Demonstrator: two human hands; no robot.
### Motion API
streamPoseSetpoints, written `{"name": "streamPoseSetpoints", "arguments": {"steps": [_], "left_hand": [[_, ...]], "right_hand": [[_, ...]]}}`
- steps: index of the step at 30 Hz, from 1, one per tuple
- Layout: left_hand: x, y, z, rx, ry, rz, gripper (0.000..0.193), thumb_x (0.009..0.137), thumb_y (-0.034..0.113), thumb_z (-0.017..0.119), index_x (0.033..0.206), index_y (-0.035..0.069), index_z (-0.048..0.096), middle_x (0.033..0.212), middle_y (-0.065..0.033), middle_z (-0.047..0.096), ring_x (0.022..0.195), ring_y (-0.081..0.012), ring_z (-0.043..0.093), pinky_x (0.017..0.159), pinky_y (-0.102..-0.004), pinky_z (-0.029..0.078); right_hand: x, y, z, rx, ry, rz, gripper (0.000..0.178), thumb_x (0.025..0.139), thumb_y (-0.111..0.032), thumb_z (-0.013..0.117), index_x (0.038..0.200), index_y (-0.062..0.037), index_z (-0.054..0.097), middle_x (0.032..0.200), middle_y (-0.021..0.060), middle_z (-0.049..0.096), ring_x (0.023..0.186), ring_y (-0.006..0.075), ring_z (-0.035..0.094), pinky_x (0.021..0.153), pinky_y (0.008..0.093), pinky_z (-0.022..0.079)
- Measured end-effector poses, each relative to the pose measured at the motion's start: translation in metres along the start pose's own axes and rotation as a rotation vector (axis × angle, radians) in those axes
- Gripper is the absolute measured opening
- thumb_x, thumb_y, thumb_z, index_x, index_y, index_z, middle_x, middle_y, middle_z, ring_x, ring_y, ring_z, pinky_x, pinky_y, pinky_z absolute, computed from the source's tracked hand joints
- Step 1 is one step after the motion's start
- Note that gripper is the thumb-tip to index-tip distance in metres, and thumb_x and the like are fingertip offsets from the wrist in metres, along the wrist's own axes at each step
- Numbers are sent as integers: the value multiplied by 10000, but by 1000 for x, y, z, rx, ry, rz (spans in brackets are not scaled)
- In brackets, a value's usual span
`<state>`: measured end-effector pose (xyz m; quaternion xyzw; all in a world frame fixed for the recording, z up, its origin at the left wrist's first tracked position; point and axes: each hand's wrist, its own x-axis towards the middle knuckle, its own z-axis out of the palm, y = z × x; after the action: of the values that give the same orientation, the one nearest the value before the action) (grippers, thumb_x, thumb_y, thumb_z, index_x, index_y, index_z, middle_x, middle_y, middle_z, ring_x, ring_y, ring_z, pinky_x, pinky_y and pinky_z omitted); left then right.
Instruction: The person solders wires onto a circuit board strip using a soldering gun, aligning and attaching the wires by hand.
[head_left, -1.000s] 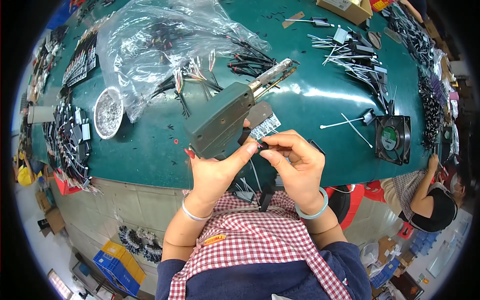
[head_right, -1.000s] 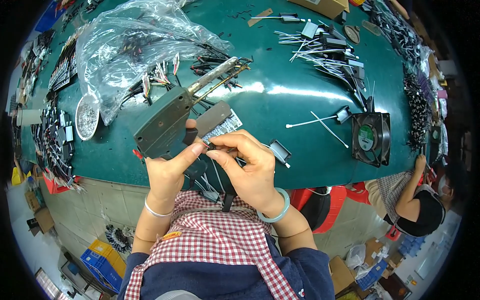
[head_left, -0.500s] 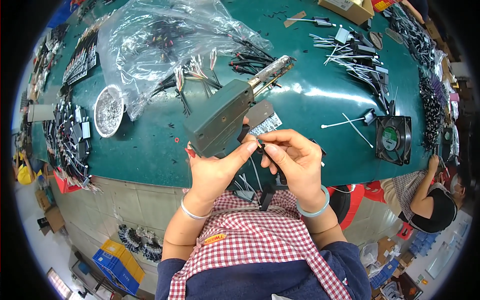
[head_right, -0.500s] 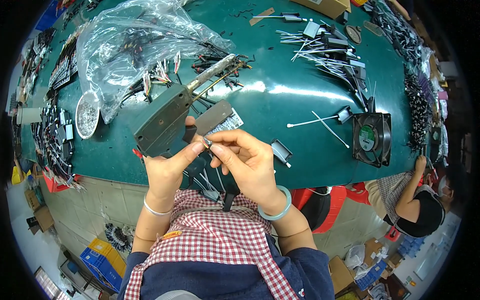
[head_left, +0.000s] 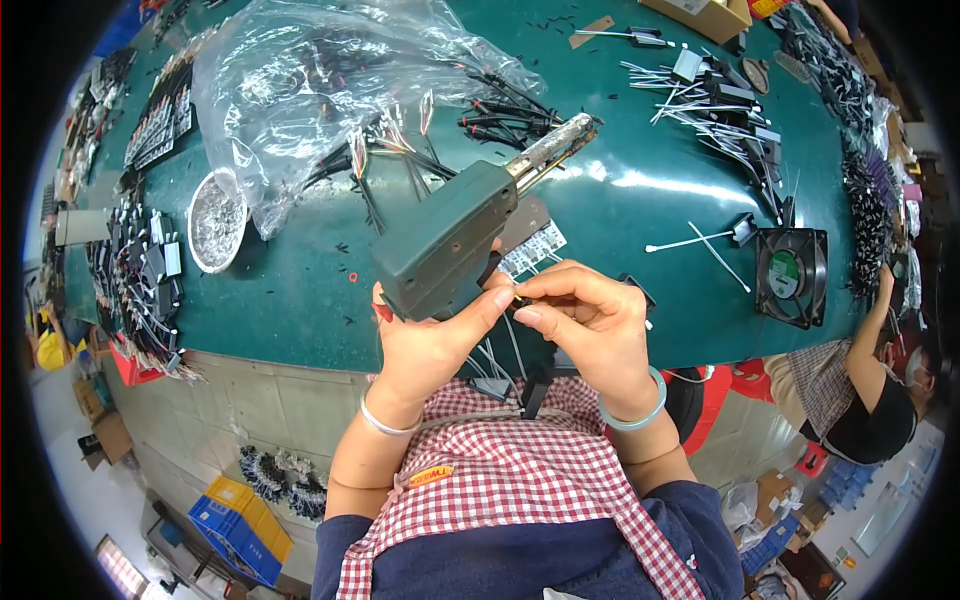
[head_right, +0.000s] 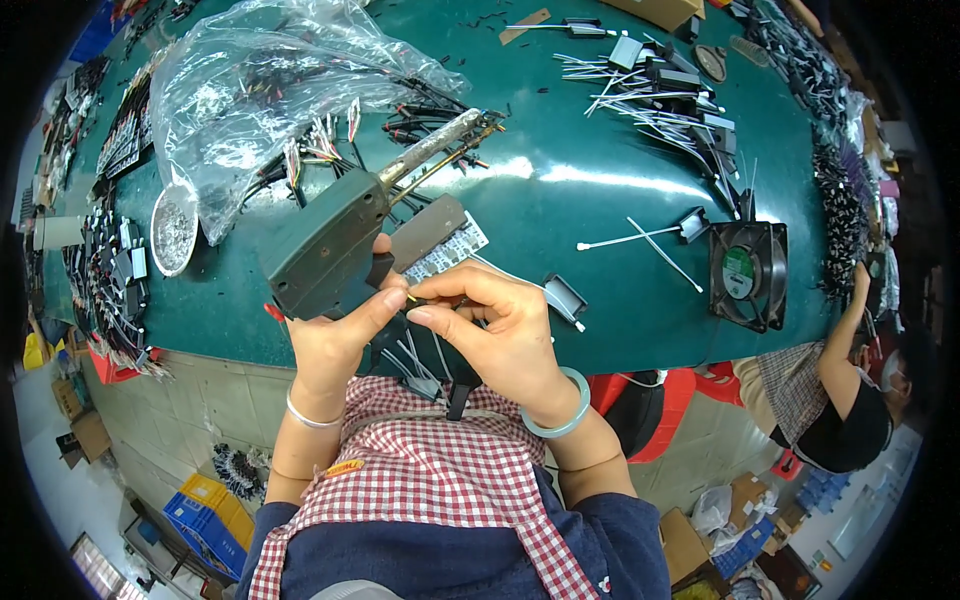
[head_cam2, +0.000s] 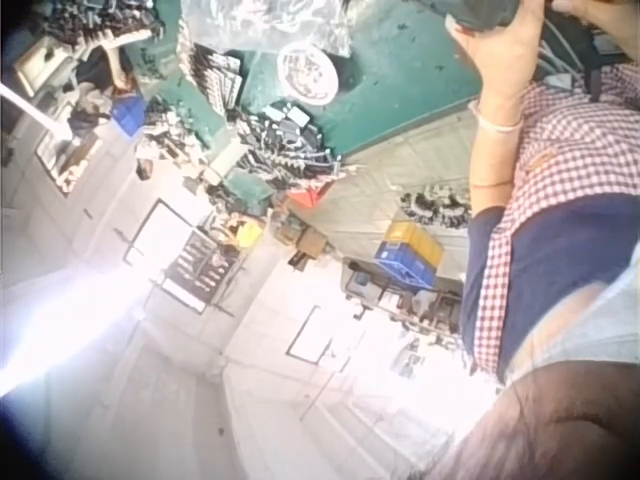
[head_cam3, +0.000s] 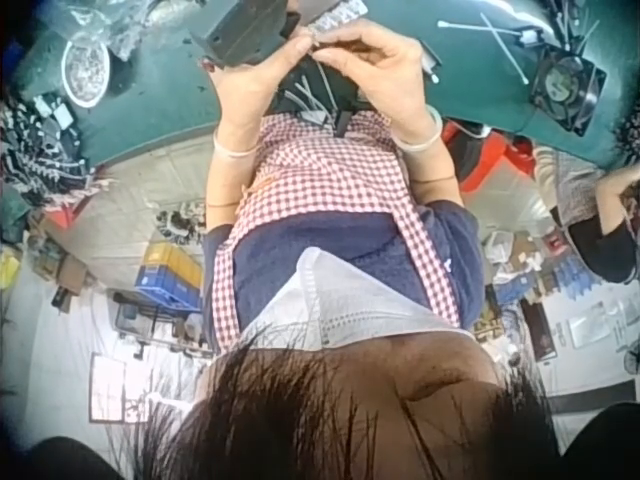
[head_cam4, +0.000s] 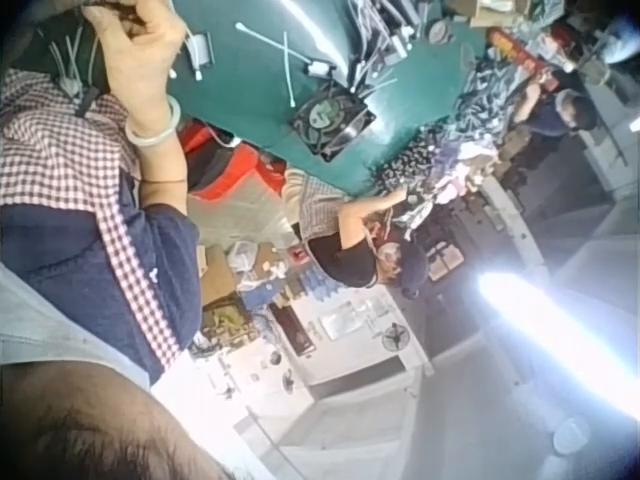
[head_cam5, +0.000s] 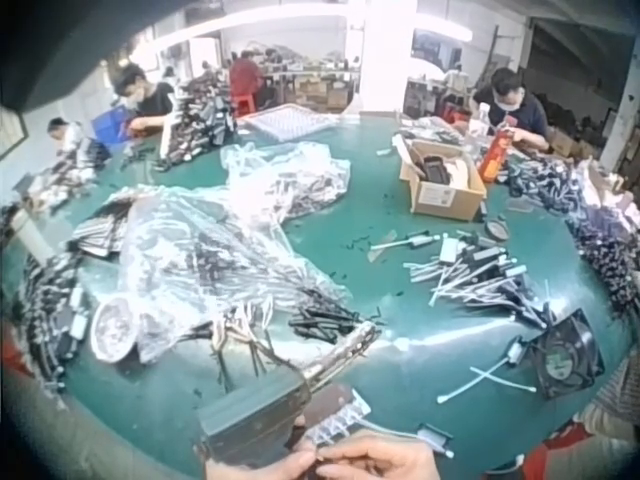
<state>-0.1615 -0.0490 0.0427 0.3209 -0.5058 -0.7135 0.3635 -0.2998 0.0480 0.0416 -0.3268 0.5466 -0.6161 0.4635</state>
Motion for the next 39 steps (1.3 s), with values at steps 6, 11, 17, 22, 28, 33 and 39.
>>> {"name": "streamPoseSetpoints", "arguments": {"steps": [6, 11, 17, 22, 28, 33, 39], "left_hand": [[-3, -8, -3, 91, 13, 0, 177, 849, 47, 753, 1009, 23, 682, 952, -43, 707, 832, -90, 661, 727, -243, 541], [-5, -6, -9, -182, -36, -84, 308, 865, 42, 719, 1137, 14, 577, 970, -22, 664, 899, -84, 612, 800, -260, 512], [-5, -4, -9, 50, -23, 1, 359, 814, 19, 674, 1153, -29, 569, 974, -61, 649, 894, -110, 577, 817, -299, 492], [-12, -15, 2, -113, 47, 65, 368, 843, 78, 725, 1171, -11, 583, 1043, -42, 663, 955, -92, 598, 859, -280, 499], [-16, -20, 0, 33, 153, -14, 298, 824, 55, 772, 1094, 0, 659, 1054, -48, 693, 921, -106, 646, 826, -276, 540], [-11, -20, 7, -69, 134, -7, 306, 823, 8, 748, 1116, -9, 662, 1056, -39, 706, 922, -105, 662, 831, -260, 525], [-3, -17, 10, -28, 123, -10, 336, 814, -34, 744, 1137, -29, 651, 1007, -46, 705, 869, -92, 656, 784, -247, 541]], "right_hand": [[-3, 0, 5, -74, 137, 146, 134, 870, 40, 648, 991, 58, 702, 879, 70, 666, 746, 102, 633, 625, 208, 498], [-1, 7, 22, -92, 248, 70, 140, 882, 74, 598, 998, 78, 677, 822, 64, 623, 678, 91, 577, 559, 201, 447], [-8, 14, 24, -654, 241, -394, 155, 877, 69, 643, 1025, 46, 681, 933, 106, 629, 751, 163, 595, 603, 274, 468], [-11, 13, 35, -783, 313, -455, 181, 852, 78, 669, 1026, 34, 689, 947, 126, 644, 788, 196, 614, 645, 290, 482], [-8, 8, 28, -715, 325, -442, 165, 804, 67, 724, 961, 20, 712, 865, 118, 680, 766, 185, 641, 665, 276, 508], [-4, 11, 19, -627, 304, -440, 208, 768, 96, 745, 958, 29, 694, 873, 139, 691, 762, 229, 676, 660, 295, 536], [2, 6, 9, -643, 258, -434, 204, 761, 89, 746, 944, 14, 700, 869, 126, 690, 745, 231, 676, 636, 306, 538]]}}
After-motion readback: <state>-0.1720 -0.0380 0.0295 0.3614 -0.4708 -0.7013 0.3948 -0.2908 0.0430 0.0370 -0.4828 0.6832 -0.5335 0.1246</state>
